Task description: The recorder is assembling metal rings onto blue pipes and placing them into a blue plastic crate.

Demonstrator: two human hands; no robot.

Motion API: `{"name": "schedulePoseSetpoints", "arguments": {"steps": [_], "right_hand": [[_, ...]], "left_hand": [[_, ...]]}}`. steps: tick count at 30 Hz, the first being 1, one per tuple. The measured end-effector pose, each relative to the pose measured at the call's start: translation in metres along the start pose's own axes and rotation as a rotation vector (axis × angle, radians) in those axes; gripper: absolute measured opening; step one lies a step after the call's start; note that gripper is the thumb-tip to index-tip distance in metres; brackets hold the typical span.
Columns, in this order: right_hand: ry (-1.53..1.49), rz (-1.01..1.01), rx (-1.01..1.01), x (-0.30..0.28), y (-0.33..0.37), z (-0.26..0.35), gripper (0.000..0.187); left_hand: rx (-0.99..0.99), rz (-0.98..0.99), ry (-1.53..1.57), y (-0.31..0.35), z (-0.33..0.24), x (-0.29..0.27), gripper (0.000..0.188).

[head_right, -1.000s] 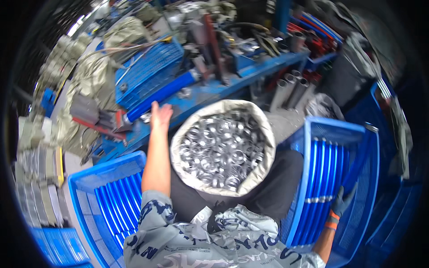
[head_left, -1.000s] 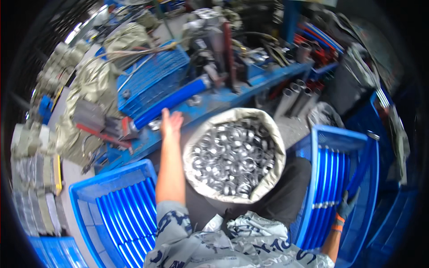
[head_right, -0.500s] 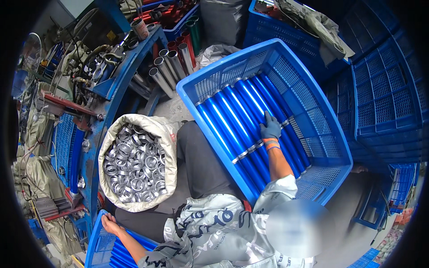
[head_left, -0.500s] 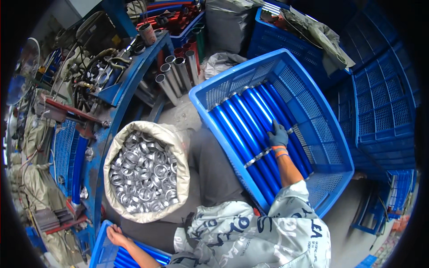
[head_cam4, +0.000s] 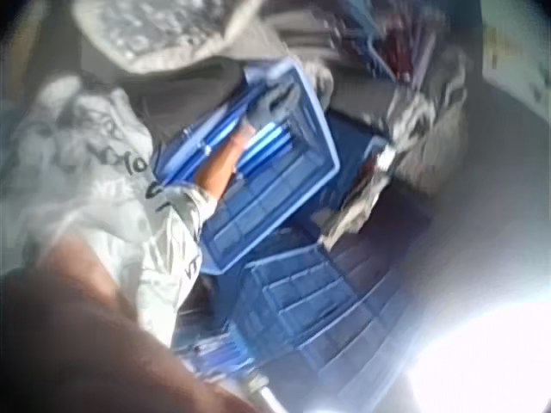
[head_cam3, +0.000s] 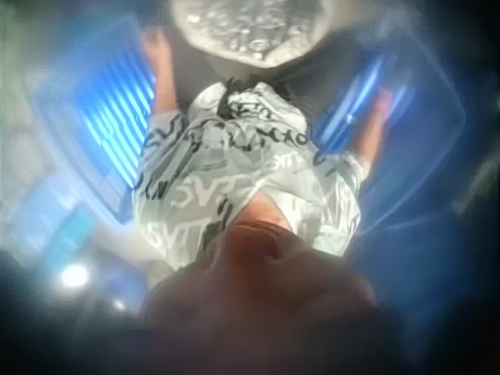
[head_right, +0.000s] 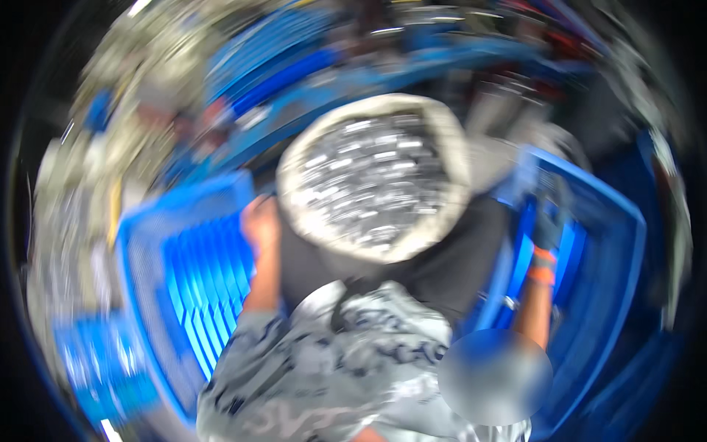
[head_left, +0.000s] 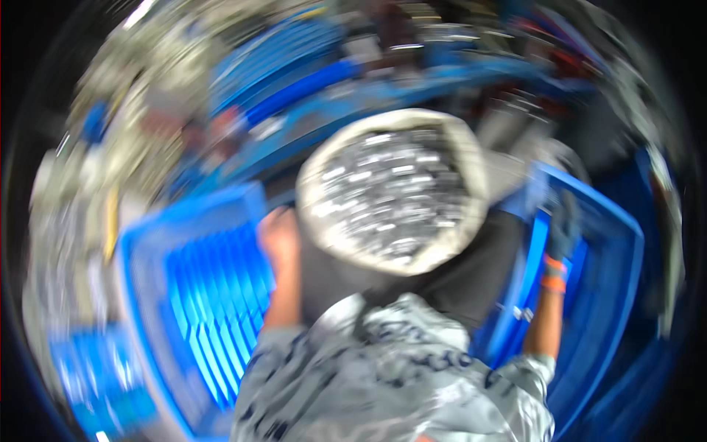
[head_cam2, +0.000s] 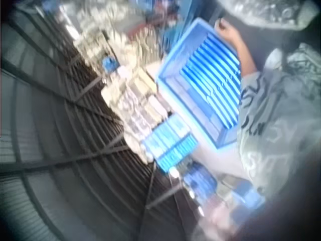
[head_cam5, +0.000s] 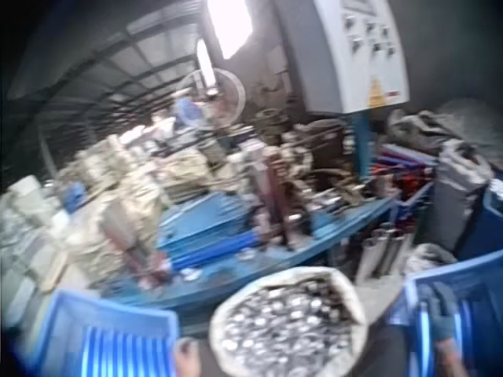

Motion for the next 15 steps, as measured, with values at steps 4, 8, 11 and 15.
{"name": "schedulePoseSetpoints", "arguments": {"steps": [4, 8, 11, 15], "right_hand": [[-0.044, 0.481, -0.423, 0.089, -0.004, 0.221, 0.053], [0.517, 0.812, -0.766, 0.209, 0.053, 0.239, 0.094], [0.593, 0.985, -0.79, 0.238, 0.062, 0.194, 0.075], [0.563, 1.101, -0.744, 0.245, 0.075, 0.205, 0.062]], "left_hand": [[-0.171, -0.149, 0.377, -0.003, 0.03, 0.009, 0.041], [-0.276, -0.27, 0.386, 0.02, 0.135, -0.032, 0.051], [-0.489, -0.323, 0.081, 0.056, 0.261, -0.065, 0.059], [-0.85, -0.04, -0.269, 0.112, 0.424, -0.095, 0.082]]}}
Point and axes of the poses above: each hand's wrist, its own y-axis away from the middle knuckle, its own x-axis out of the palm, z = x × y, the point moved 5 cm from there along -y, towards the middle knuckle, and after that the axes turned 5 degrees about -x, right-handed, at the moved point
